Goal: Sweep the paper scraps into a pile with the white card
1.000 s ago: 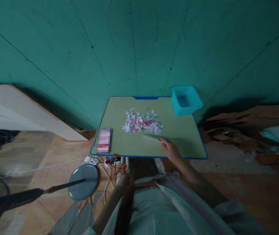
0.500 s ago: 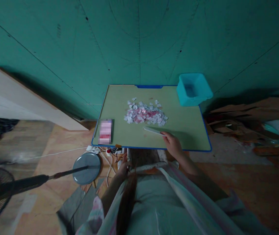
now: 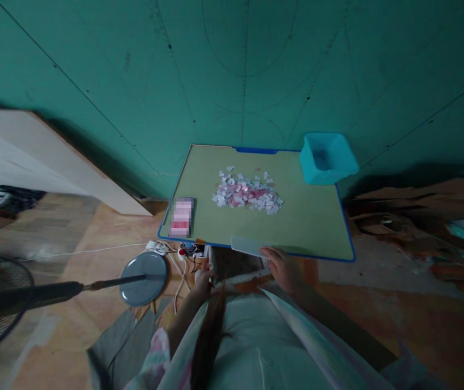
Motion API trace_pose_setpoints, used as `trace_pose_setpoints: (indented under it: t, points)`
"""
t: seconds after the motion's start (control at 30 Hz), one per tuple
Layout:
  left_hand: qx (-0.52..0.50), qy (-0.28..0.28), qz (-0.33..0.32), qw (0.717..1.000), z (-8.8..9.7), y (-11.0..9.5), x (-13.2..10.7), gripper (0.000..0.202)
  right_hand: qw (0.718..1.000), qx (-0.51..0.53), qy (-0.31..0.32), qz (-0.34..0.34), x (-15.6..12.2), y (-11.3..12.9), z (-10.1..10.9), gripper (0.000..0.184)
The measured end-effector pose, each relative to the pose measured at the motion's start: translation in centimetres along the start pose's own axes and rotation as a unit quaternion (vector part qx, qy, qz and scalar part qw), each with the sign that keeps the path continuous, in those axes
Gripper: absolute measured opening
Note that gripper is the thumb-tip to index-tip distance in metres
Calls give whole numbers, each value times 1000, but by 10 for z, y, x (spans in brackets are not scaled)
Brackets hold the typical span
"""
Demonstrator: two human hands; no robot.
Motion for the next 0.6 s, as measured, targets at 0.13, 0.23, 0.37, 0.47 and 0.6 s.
trace_pose_setpoints:
  t: [0.13, 0.23, 0.37, 0.47, 0.6]
  points:
    - [6, 4, -1, 1000, 6, 1, 6, 74, 996, 43, -79, -21, 10, -18, 11, 38]
    - [-4, 21, 2, 1000, 6, 2, 13, 76, 993, 46, -102, -38, 24, -31, 13, 38]
    - [-6, -1, 17, 1000, 7, 4, 13, 77, 995, 45, -84, -41, 29, -29, 0, 41]
    - [2, -1, 11, 1000, 3, 1, 4, 76, 997, 49, -50, -23, 22, -15, -13, 44]
    - [-11, 16, 28, 999, -4, 1, -5, 77, 999, 36, 11, -38, 10, 1, -25, 48]
Point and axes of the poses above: each hand's wrist, its own x-axis towards the middle knuckle, its own z-axis out of the back of the hand, y = z × x, the point moved 8 cm from there along x, towards the middle knuckle, and after that the axes turned 5 degrees about y, right-handed, at the moved point
